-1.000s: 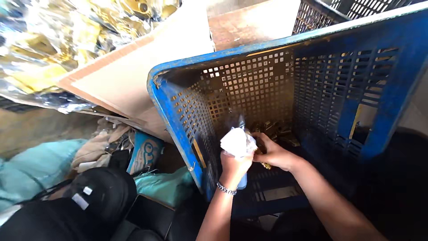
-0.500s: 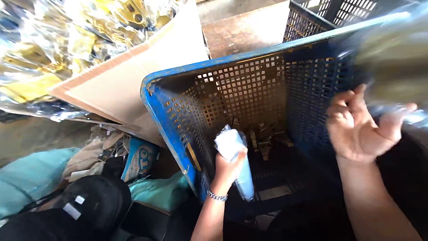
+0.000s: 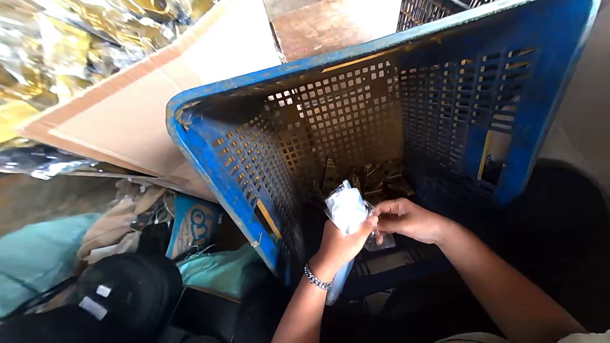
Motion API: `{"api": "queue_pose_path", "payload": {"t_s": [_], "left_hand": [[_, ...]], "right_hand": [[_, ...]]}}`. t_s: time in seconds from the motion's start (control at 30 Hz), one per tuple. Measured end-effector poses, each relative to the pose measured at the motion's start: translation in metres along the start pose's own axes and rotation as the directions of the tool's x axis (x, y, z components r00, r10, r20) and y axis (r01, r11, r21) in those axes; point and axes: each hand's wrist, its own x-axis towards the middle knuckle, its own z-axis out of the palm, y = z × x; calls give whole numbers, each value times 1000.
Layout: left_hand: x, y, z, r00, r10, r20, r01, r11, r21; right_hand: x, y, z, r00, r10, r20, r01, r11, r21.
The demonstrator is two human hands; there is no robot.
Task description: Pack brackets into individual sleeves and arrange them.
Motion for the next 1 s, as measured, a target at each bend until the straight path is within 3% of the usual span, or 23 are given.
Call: {"api": "queue_pose_path", "payload": {"t_s": [0.07,0.13,0.2,0.23,0.3,0.37,0.4,0.47,0.53,0.6,0.63,0.7,0.73,0.77,0.9,0.97,1.0], "left_hand": [[-1,6,-7,998,-61,26,57,989,137],[3,9,-21,987,-66,-147,115,926,359],[11,-2,-42,943,22,-332,128,896,424],[9,-1,-47,935,-31,-354,162,924,347],[-5,13,-33,949,-231,-215,250,966,65],[-18,17,-11,947,-319,29,320,938,-133],[-18,15,-6,945,-319,75,327,930,-165],[-9,10,-11,966,-260,-4,259,963,-77],[6,-1,-25,972,-122,-200,144,985,98],[19,-17,-37,934,94,-345,18,951,307],[23,-23,-42,907,185,-378,-26,921,388],[27,-25,-46,880,222,-420,-35,912,409],[29,-24,-45,872,205,-444,-31,929,368],[30,-23,-44,866,197,-459,-41,944,326],[34,-22,-42,834,310,-457,-154,925,348],[35,-21,-42,809,343,-477,-158,909,386],[34,-20,-42,804,348,-483,-136,897,420]], "right_hand": [[-2,9,-2,999,21,38,-21,1000,4],[-4,16,-2,997,71,-14,-70,995,69],[-4,21,4,979,145,-143,-116,975,188],[-2,21,10,959,185,-214,-142,969,202],[1,19,23,954,118,-275,-125,992,-7],[2,17,34,977,-161,-142,99,923,-371],[3,15,32,968,-247,-28,205,855,-476],[8,11,16,982,-164,94,189,892,-411],[21,9,-3,999,-25,-26,19,975,-224],[51,15,-30,972,91,-218,-149,952,-268],[71,25,-43,956,133,-262,-239,871,-430],[116,54,-59,923,319,-215,-359,515,-779],[134,71,-61,896,407,-175,-336,367,-867],[147,87,-63,884,448,-135,-289,295,-911],[167,121,-85,926,377,29,-38,169,-985],[156,111,-87,964,262,40,7,126,-992],[143,101,-86,982,191,15,-17,163,-986]]}}
